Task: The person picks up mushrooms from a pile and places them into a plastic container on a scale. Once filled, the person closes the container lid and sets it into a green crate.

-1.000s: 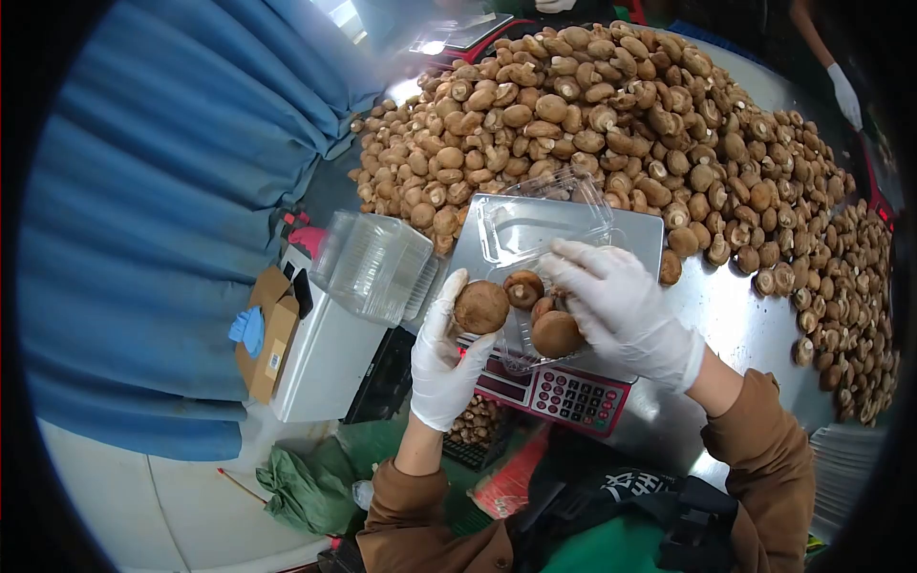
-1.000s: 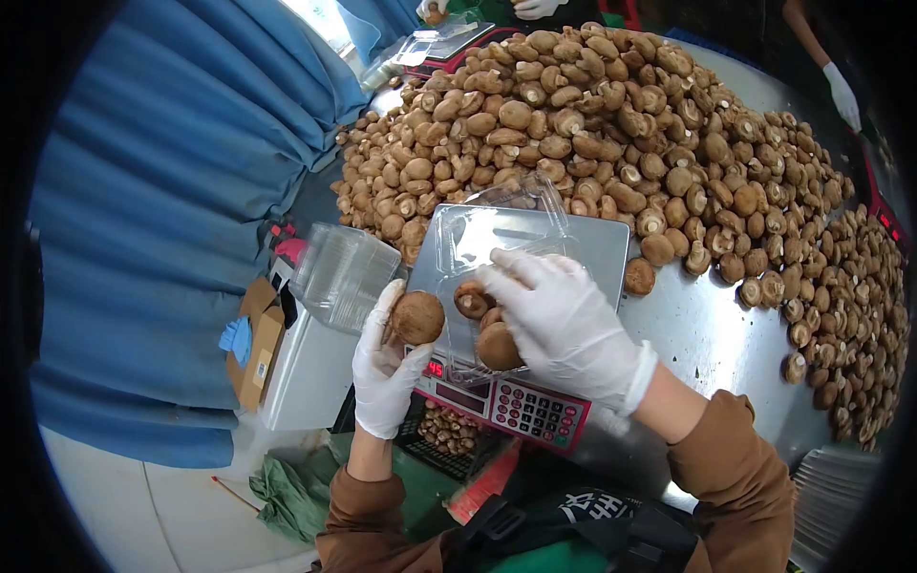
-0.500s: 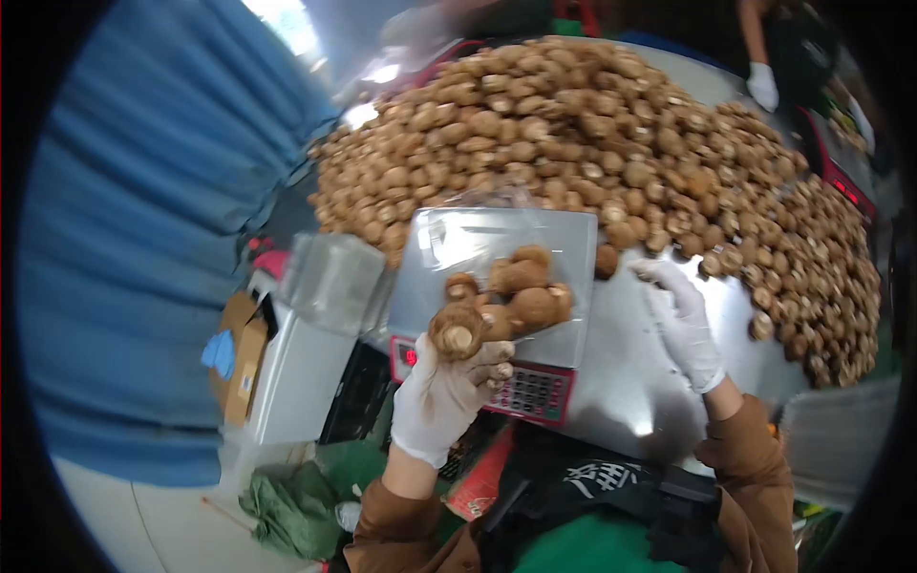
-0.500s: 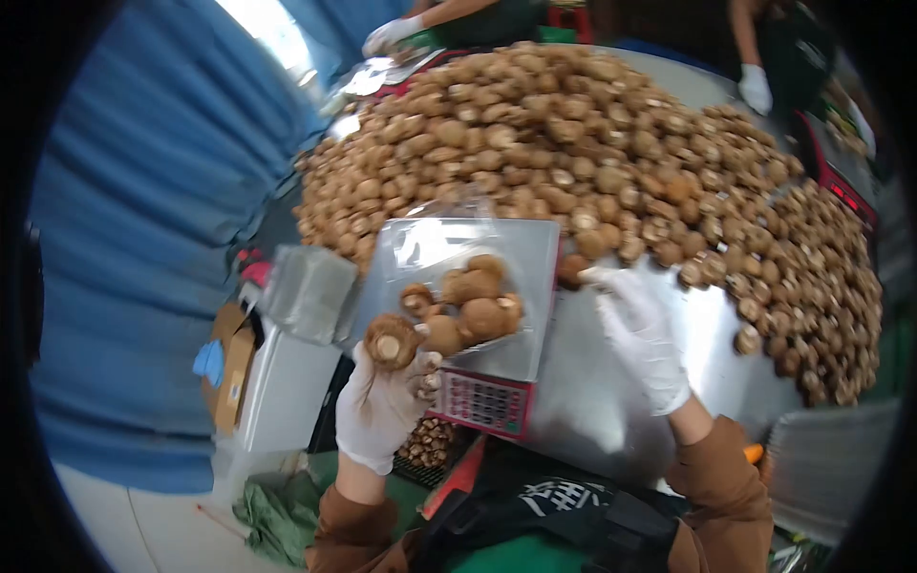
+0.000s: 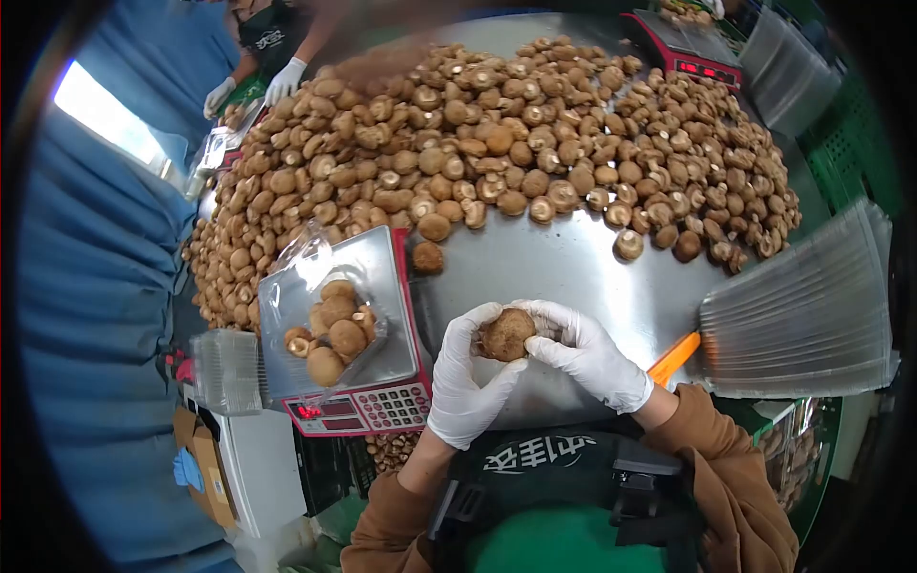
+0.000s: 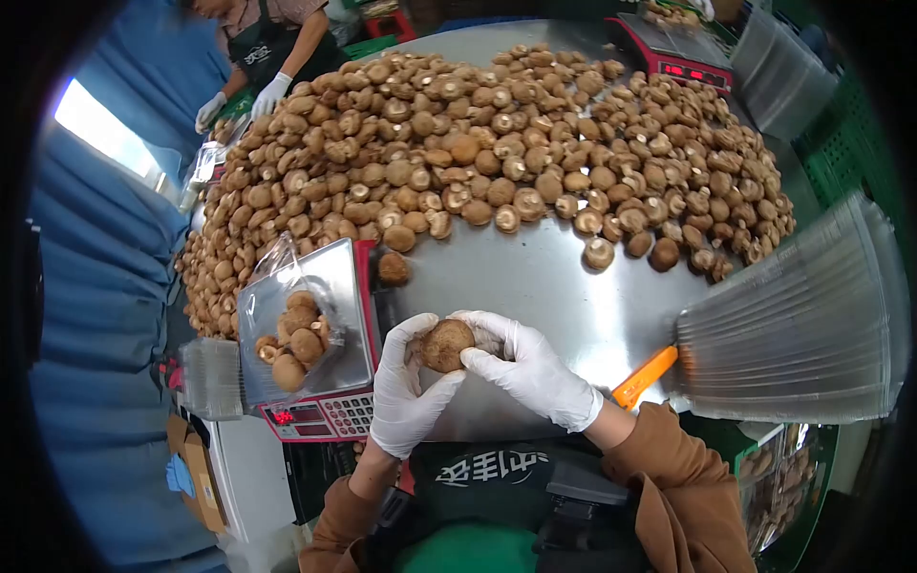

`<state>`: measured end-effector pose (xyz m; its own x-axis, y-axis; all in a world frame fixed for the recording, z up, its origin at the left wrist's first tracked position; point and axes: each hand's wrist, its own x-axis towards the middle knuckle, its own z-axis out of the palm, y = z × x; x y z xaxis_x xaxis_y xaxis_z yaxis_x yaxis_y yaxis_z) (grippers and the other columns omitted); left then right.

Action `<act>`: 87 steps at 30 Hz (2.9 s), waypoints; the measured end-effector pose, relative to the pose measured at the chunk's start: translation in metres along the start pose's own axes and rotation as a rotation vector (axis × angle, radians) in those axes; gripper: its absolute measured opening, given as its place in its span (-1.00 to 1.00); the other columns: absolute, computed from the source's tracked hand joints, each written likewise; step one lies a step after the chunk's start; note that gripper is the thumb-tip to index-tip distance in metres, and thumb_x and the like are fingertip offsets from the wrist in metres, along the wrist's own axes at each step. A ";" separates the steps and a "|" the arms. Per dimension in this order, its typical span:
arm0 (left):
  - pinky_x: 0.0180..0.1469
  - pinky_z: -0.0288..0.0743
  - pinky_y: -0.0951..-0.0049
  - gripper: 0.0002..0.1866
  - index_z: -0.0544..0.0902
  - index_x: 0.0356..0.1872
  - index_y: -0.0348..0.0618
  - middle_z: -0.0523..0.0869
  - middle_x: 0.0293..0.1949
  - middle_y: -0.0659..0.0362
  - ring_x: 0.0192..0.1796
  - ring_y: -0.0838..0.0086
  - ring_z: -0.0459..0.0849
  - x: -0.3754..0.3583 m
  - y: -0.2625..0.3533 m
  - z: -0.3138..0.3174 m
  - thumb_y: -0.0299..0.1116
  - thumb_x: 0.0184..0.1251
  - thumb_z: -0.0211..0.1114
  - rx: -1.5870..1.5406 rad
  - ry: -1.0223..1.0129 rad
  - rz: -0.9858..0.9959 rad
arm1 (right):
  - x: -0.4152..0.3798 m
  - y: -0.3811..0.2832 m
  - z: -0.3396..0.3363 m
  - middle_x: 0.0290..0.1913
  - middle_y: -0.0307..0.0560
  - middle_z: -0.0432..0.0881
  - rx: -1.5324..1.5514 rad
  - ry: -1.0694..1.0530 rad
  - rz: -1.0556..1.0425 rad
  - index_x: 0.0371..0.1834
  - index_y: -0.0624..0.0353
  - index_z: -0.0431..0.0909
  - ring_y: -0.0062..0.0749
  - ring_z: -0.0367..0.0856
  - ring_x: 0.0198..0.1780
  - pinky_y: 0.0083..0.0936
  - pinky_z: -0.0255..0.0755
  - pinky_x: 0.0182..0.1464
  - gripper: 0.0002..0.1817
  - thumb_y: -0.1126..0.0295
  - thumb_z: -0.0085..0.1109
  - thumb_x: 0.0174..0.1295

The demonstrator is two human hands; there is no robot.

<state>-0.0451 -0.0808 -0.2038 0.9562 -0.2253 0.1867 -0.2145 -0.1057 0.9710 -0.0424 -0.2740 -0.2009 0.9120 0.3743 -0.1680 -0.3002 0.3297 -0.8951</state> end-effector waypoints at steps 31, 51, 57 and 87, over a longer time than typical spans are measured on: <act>-0.14 0.61 0.28 -0.80 0.63 -0.16 -0.17 0.73 -0.28 0.07 -0.32 0.21 0.71 0.089 -0.087 0.095 -0.53 0.19 0.38 0.496 -0.046 -0.049 | 0.111 -0.023 -0.172 0.24 0.20 0.60 -1.098 0.803 -0.445 0.15 0.16 0.66 0.14 0.54 0.28 -0.10 0.39 0.39 -0.62 0.27 0.28 0.30; -0.05 0.67 -0.01 -0.58 0.60 0.10 0.09 0.52 0.09 -0.01 0.11 0.02 0.62 0.247 -0.075 0.075 -0.37 0.16 0.37 1.111 0.012 -0.082 | 0.211 -0.026 -0.149 -0.03 -0.03 0.57 -1.737 0.396 -0.577 -0.08 0.02 0.65 -0.07 0.52 0.14 -0.06 0.32 0.28 -0.66 0.22 0.42 0.08; -0.11 0.67 0.06 -0.60 0.61 0.11 0.15 0.53 0.00 -0.02 0.02 0.02 0.65 0.166 -0.075 0.070 -0.38 0.22 0.35 0.977 0.117 -0.065 | 0.203 -0.004 -0.140 -0.25 0.04 0.64 -1.755 0.240 -0.525 -0.16 0.08 0.59 0.00 0.63 -0.06 -0.04 0.34 0.32 -0.73 0.17 0.31 0.21; -0.11 0.69 0.15 -0.46 0.58 0.27 0.04 0.58 0.04 0.01 0.01 0.06 0.68 0.061 -0.103 0.076 -0.20 0.25 0.46 0.590 -0.129 -0.031 | 0.360 -0.086 -0.133 0.14 0.29 0.55 -1.252 0.438 -0.476 0.26 0.13 0.55 0.19 0.56 0.20 -0.03 0.48 0.26 -0.53 0.22 0.20 0.31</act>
<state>0.0203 -0.1575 -0.3034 0.9398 -0.3252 0.1045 -0.2966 -0.6251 0.7219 0.3486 -0.2832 -0.2399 0.9357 0.0742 0.3449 0.2900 -0.7184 -0.6322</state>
